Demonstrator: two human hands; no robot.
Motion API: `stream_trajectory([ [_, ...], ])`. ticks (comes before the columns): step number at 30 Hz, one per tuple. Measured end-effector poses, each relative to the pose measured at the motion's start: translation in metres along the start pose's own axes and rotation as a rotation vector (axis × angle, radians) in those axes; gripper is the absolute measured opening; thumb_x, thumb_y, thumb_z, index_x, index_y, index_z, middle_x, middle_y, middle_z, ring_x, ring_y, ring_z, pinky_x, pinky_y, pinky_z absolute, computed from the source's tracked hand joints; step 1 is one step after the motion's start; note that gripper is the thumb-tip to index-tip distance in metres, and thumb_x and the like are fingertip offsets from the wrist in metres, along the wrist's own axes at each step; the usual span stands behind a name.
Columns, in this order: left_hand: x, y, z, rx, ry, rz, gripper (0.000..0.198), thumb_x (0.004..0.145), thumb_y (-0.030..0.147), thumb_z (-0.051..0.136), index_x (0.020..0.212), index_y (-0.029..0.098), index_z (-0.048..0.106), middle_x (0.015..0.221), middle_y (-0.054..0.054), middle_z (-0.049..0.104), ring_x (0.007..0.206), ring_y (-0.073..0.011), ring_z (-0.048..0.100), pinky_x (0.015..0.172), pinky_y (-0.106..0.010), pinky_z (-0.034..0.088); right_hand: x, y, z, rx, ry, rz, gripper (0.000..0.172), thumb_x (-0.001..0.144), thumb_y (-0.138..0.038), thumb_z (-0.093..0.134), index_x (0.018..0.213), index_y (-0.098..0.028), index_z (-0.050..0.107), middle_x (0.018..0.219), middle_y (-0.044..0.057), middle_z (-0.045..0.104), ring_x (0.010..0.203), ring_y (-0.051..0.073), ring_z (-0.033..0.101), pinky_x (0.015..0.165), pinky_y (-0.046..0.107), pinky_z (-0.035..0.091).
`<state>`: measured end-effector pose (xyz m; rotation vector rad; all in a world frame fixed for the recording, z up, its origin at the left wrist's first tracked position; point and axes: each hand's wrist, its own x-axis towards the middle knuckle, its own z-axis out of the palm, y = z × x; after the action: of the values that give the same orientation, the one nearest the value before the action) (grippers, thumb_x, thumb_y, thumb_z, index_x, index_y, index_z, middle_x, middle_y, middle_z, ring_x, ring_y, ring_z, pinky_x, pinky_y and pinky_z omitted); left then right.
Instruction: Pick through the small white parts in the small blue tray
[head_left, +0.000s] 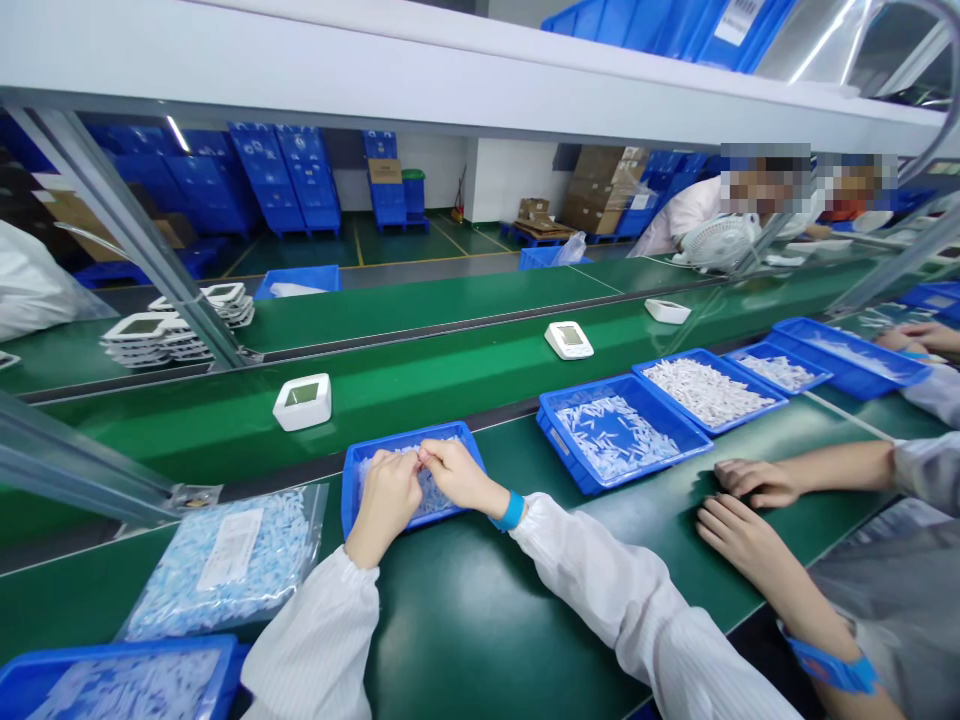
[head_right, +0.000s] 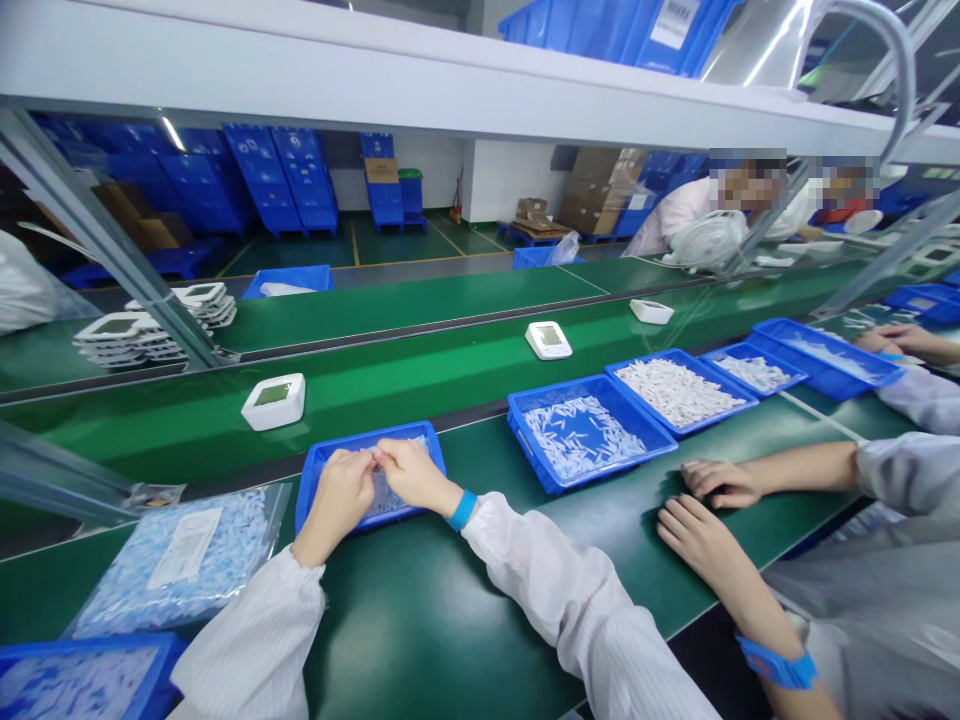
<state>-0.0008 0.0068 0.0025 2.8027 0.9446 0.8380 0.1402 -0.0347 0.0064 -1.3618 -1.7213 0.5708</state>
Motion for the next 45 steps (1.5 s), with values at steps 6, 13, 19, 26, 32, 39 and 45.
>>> stream_trajectory([
  [6, -0.001, 0.001, -0.002, -0.043, 0.030, 0.012, 0.025, 0.088, 0.012, 0.034, 0.083, 0.018, 0.058, 0.075, -0.005, 0.067, 0.068, -0.0182, 0.058, 0.071, -0.033, 0.038, 0.000, 0.005, -0.003, 0.298, 0.055, 0.030, 0.039, 0.093, -0.044, 0.040, 0.067, -0.017, 0.046, 0.063, -0.003, 0.044, 0.062, 0.010, 0.040, 0.059, 0.023, 0.035],
  [13, -0.001, 0.003, -0.004, -0.029, 0.104, -0.016, 0.029, 0.091, 0.019, 0.036, 0.110, 0.017, 0.057, 0.102, -0.009, 0.070, 0.080, -0.0198, 0.063, 0.076, -0.034, 0.037, 0.001, 0.008, -0.004, 0.379, 0.083, 0.067, 0.042, 0.091, -0.050, 0.042, 0.066, -0.017, 0.048, 0.061, -0.003, 0.041, 0.060, 0.011, 0.039, 0.057, 0.023, 0.033],
  [19, -0.002, 0.002, -0.004, 0.013, 0.071, -0.033, 0.026, 0.091, 0.018, 0.035, 0.086, 0.018, 0.061, 0.080, -0.006, 0.070, 0.071, -0.0190, 0.061, 0.074, -0.034, 0.035, 0.000, 0.004, -0.005, 0.396, 0.048, 0.045, 0.040, 0.091, -0.047, 0.043, 0.066, -0.017, 0.047, 0.061, -0.003, 0.040, 0.060, 0.010, 0.038, 0.057, 0.023, 0.033],
  [26, -0.003, 0.004, -0.008, 0.057, 0.114, -0.097, 0.027, 0.090, 0.018, 0.038, 0.071, 0.019, 0.058, 0.064, -0.002, 0.064, 0.062, -0.0171, 0.055, 0.073, -0.033, 0.033, -0.003, -0.007, -0.009, 0.218, -0.020, -0.021, 0.034, 0.096, -0.036, 0.038, 0.070, -0.017, 0.048, 0.067, -0.002, 0.047, 0.065, 0.011, 0.043, 0.063, 0.023, 0.035],
  [32, -0.003, 0.005, -0.010, 0.074, 0.101, -0.143, 0.028, 0.090, 0.021, 0.038, 0.071, 0.019, 0.059, 0.063, -0.002, 0.064, 0.062, -0.0173, 0.055, 0.072, -0.032, 0.032, -0.003, -0.007, -0.007, 0.045, 0.044, -0.066, 0.025, 0.097, -0.031, 0.037, 0.085, -0.017, 0.053, 0.079, 0.001, 0.055, 0.075, 0.013, 0.050, 0.071, 0.023, 0.039],
  [39, -0.003, 0.002, -0.009, 0.081, 0.067, -0.192, 0.028, 0.089, 0.022, 0.040, 0.067, 0.019, 0.057, 0.062, -0.002, 0.064, 0.062, -0.0175, 0.056, 0.069, -0.031, 0.032, -0.003, -0.002, -0.004, -0.061, 0.032, -0.185, 0.022, 0.096, -0.024, 0.037, 0.088, -0.015, 0.055, 0.085, 0.005, 0.059, 0.079, 0.014, 0.052, 0.076, 0.025, 0.040],
  [45, -0.003, -0.001, -0.005, 0.075, 0.041, -0.080, 0.027, 0.086, 0.017, 0.040, 0.065, 0.019, 0.056, 0.060, -0.003, 0.063, 0.061, -0.0181, 0.054, 0.071, -0.032, 0.035, -0.007, 0.000, -0.002, -0.253, 0.076, -0.237, 0.019, 0.092, -0.017, 0.042, 0.075, -0.016, 0.051, 0.069, 0.003, 0.053, 0.068, 0.015, 0.047, 0.068, 0.026, 0.036],
])
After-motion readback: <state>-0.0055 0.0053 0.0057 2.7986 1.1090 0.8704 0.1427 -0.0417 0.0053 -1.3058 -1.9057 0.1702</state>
